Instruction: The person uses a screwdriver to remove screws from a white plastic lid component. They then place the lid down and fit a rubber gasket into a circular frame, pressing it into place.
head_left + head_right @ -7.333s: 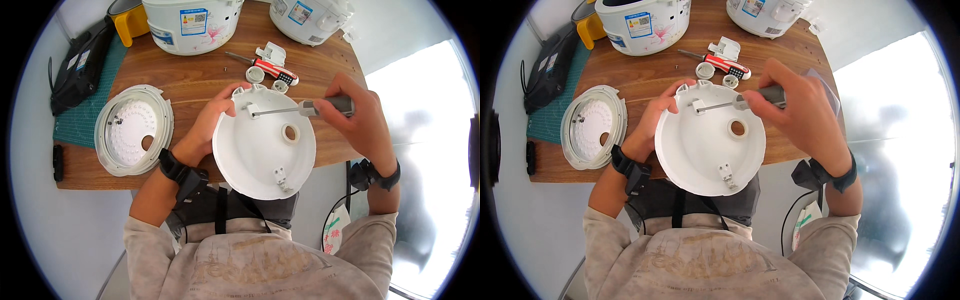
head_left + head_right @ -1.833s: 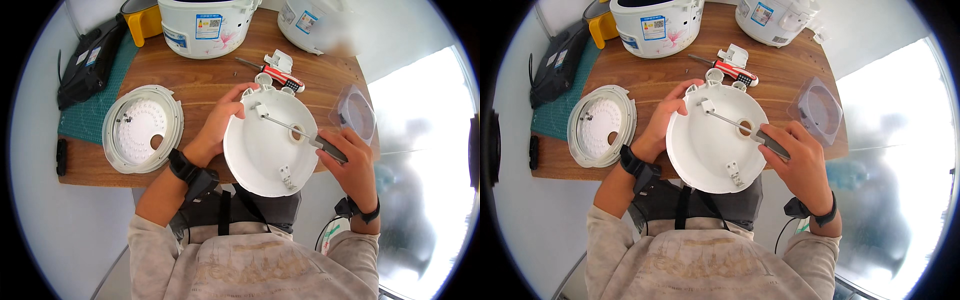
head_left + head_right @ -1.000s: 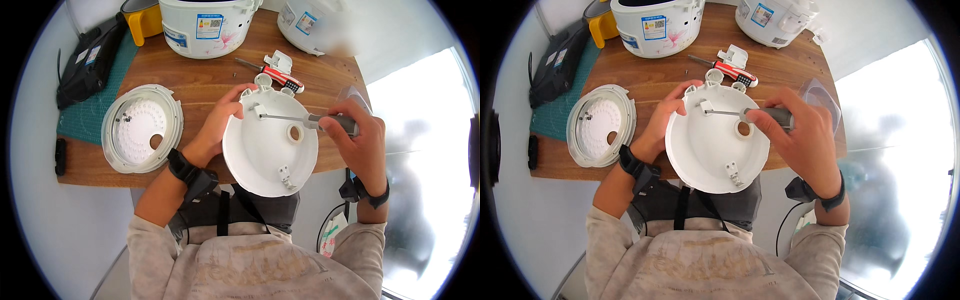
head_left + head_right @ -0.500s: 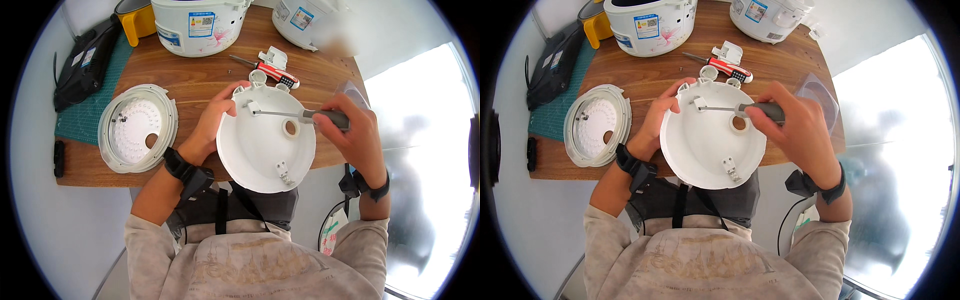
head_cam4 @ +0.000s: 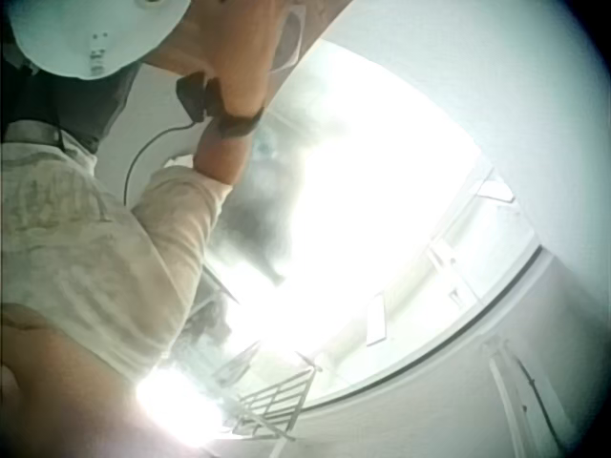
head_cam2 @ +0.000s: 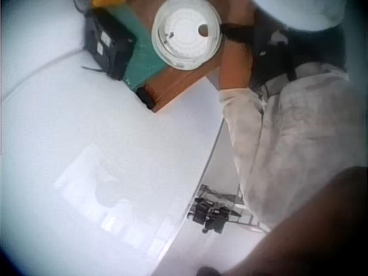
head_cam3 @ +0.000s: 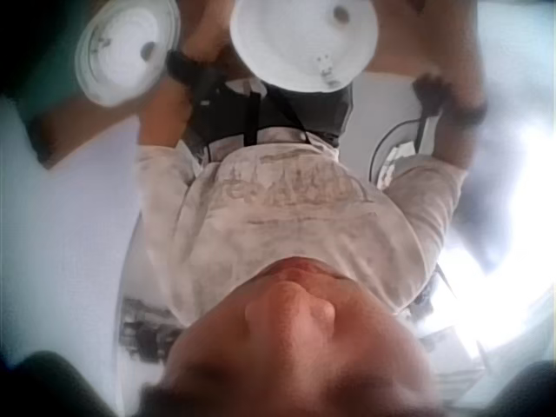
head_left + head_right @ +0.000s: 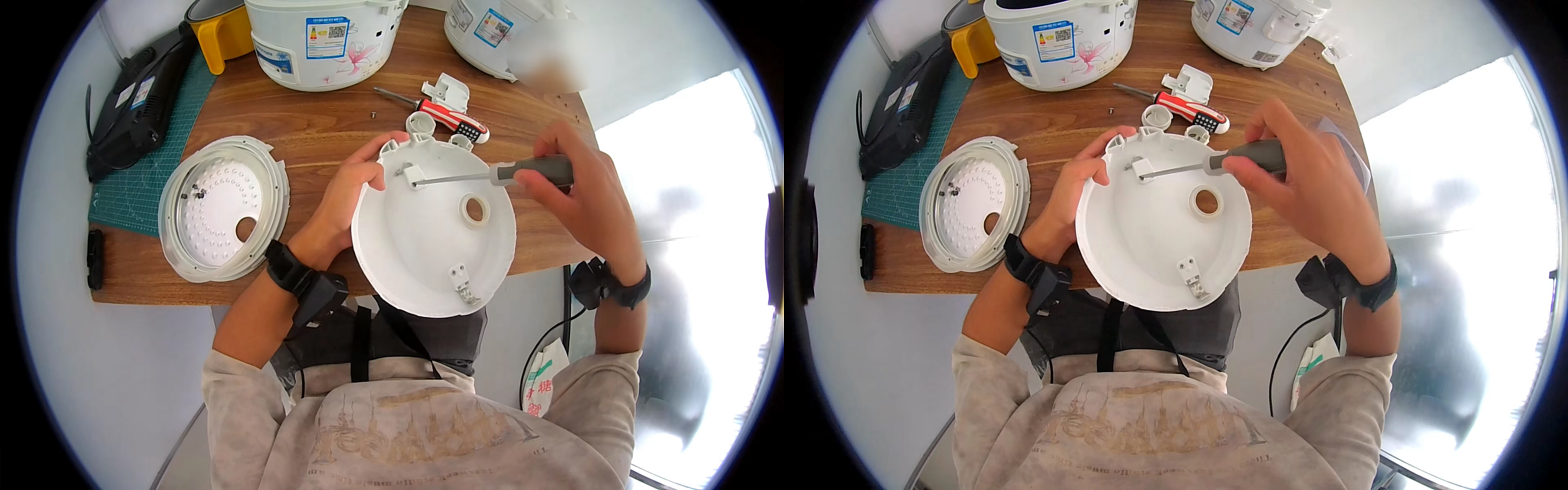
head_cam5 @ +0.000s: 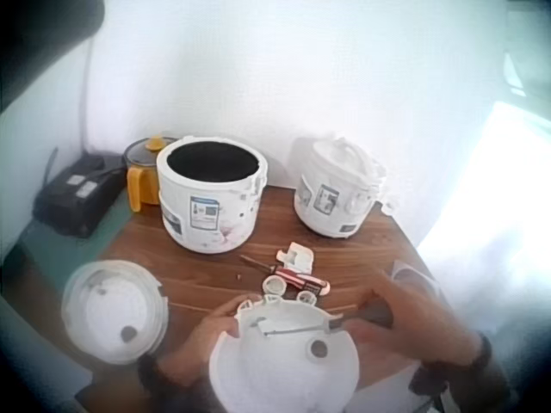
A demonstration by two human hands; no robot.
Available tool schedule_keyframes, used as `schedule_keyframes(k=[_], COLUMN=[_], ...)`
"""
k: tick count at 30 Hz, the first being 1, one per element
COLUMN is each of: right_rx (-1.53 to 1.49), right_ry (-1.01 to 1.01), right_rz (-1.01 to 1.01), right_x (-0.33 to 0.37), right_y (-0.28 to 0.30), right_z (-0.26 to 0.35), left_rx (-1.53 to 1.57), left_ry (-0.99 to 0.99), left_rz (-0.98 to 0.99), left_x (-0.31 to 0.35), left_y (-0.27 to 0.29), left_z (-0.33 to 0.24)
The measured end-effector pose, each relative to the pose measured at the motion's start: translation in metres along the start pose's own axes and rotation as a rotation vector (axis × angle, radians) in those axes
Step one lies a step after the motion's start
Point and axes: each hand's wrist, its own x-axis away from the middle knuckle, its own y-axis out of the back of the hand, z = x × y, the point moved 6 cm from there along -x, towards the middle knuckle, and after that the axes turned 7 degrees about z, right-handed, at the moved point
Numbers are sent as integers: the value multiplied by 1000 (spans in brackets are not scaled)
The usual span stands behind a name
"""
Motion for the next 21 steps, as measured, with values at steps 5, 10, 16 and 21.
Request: schedule_keyframes(k=[5, 10, 16, 21], right_rx=[35, -73, -122, -495], right_ry=[11, -64, -179, -415], right_rz=[73, 94, 42, -162], right_x=[-11, -19, 8, 37], right_y=[4, 6, 5, -3], right_z=[7, 9, -28, -57], left_rx=[15, 14, 5, 23], left_ry=[-3, 2, -6, -13], left_rz=[3, 9, 14, -27], left_x=[0, -3, -2, -2], left_y=[1, 0, 1, -2], left_z=[1, 1, 0, -2])
